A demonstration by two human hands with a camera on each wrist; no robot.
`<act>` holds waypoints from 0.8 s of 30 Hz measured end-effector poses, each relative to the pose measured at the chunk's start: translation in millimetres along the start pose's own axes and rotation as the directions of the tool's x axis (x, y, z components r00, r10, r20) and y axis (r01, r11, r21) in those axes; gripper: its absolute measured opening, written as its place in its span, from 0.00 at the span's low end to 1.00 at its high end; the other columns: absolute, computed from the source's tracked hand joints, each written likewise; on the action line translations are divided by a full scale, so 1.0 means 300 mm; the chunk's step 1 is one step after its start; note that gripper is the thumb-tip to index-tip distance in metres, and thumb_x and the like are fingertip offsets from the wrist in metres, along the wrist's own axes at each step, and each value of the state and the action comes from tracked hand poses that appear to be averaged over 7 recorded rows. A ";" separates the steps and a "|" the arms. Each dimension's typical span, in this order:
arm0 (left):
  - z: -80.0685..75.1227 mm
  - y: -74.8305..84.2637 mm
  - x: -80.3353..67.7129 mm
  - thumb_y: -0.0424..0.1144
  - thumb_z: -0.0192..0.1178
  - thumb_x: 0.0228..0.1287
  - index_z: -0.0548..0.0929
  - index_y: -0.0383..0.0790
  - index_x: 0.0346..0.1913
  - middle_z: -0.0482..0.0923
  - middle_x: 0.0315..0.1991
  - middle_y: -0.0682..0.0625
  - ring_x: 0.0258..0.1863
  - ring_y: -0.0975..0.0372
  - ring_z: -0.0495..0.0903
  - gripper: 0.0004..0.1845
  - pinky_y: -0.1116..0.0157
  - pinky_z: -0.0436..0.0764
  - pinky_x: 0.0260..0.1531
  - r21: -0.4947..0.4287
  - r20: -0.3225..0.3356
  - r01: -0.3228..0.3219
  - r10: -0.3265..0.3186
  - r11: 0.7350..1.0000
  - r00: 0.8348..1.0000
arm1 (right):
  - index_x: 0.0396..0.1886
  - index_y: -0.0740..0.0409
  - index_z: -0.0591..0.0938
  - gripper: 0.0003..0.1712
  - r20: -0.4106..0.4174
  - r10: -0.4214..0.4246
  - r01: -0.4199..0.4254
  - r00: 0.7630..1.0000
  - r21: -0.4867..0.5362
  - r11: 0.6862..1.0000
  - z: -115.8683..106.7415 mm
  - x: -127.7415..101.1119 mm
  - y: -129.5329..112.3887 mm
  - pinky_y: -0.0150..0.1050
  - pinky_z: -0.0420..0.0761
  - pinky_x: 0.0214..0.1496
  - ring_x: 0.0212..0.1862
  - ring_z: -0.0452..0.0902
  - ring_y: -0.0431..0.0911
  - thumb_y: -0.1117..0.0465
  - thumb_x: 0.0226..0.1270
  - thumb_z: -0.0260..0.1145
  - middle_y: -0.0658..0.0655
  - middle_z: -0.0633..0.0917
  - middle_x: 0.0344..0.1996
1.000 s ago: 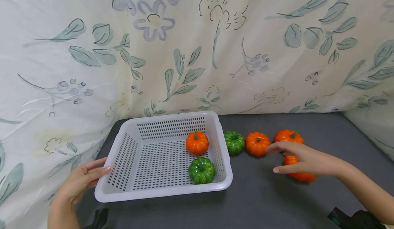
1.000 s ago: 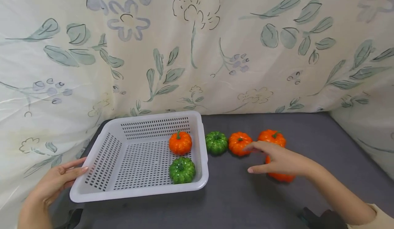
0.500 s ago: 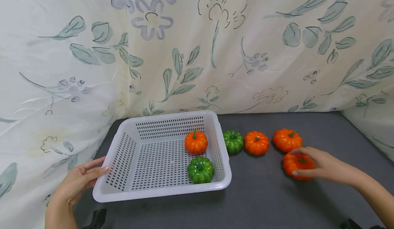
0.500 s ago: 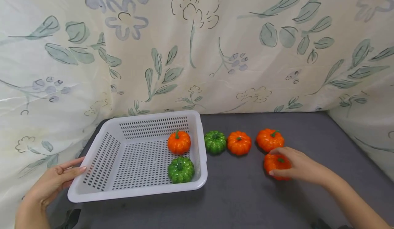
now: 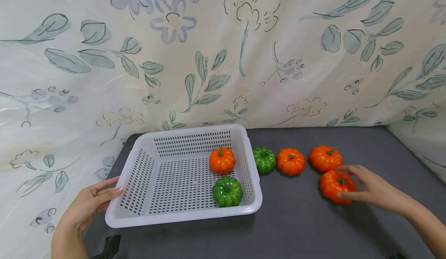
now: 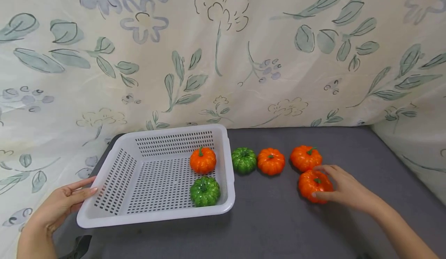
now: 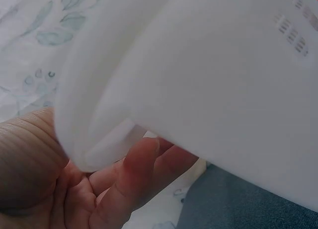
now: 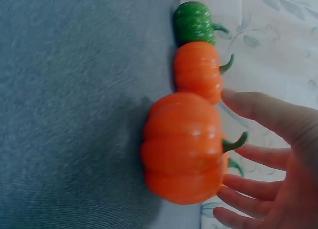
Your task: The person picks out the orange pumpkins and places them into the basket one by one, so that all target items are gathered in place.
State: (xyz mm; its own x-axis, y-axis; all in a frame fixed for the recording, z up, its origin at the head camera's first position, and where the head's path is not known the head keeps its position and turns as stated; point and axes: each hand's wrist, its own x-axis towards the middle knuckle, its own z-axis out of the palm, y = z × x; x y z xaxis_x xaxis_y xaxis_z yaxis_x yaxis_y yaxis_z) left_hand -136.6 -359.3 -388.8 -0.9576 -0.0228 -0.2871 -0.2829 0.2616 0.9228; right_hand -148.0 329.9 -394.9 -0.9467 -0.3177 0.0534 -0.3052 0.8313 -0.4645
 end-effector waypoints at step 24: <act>-0.034 -0.047 0.030 0.42 0.60 0.59 0.65 0.51 0.65 0.82 0.42 0.60 0.41 0.57 0.83 0.30 0.59 0.80 0.36 -0.017 0.029 -0.022 0.023 1.000 0.999 | 0.59 0.64 0.67 0.40 0.081 0.076 -0.085 0.994 0.113 0.990 0.047 0.041 0.047 0.56 0.72 0.40 0.51 0.67 0.65 0.49 0.51 0.70 0.75 0.69 0.55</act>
State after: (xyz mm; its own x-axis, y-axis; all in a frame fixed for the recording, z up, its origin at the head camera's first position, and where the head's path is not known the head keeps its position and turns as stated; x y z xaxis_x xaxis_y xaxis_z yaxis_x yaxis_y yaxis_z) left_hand -141.6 -373.0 -401.9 -0.9618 0.0112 -0.2736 -0.2626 0.2460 0.9330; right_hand -162.5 331.5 -413.3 -0.9558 -0.2891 -0.0537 -0.2098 0.7984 -0.5643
